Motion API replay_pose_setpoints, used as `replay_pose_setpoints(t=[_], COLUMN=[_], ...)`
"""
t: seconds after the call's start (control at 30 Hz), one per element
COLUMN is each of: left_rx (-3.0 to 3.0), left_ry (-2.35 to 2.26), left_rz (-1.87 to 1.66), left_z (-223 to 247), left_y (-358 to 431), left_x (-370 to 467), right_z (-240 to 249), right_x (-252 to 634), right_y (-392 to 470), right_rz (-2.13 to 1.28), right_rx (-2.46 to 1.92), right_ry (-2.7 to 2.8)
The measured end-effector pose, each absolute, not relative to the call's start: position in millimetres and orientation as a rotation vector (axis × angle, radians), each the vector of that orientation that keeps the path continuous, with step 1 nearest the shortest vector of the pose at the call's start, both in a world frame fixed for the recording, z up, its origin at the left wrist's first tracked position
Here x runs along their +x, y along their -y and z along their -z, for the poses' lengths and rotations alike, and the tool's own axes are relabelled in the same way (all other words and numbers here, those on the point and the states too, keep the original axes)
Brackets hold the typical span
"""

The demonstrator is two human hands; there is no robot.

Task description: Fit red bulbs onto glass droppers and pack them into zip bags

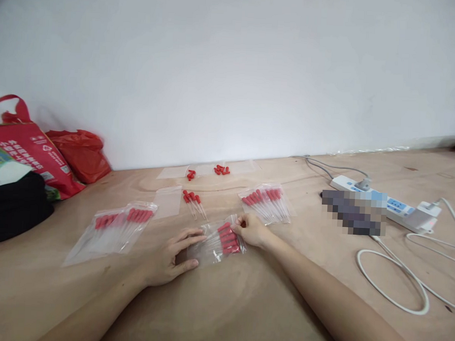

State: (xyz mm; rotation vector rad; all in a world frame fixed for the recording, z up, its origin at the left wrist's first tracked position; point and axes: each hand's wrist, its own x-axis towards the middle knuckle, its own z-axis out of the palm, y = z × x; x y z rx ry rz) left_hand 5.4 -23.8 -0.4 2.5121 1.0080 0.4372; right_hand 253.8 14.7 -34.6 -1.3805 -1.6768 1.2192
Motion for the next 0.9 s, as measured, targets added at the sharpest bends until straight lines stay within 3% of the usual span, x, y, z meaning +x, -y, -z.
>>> replay_pose_setpoints(t=[0.13, 0.33, 0.43, 0.73, 0.9], left_rx=[2.516, 2.533, 2.505, 2.505, 2.43], left_ry=[-1.062, -1.207, -1.318, -1.643, -1.863], left_rz=[-0.485, -0.612, -0.676, -0.897, -1.066], left_z=[2.2, 8.7, 11.9, 20.9, 27.5], left_y=[21.6, 16.5, 13.4, -8.9, -44.8], left_x=[4.5, 1.5, -0.9, -9.5, -10.1], right_z=[15.3, -43.8, -49.8, -3.1, 3.9], right_x=[272.1, 318.1, 323.6, 275.9, 201.9], right_y=[-21.3, -69.3, -91.3, -81.3, -57.0], right_rz=[-0.992, -0.247, 0.047, 0.15, -0.128], right_rx=[-1.481, -1.833, -1.924, -1.851, -1.51], right_ry=[1.783, 2.157, 2.227, 2.082, 2.12])
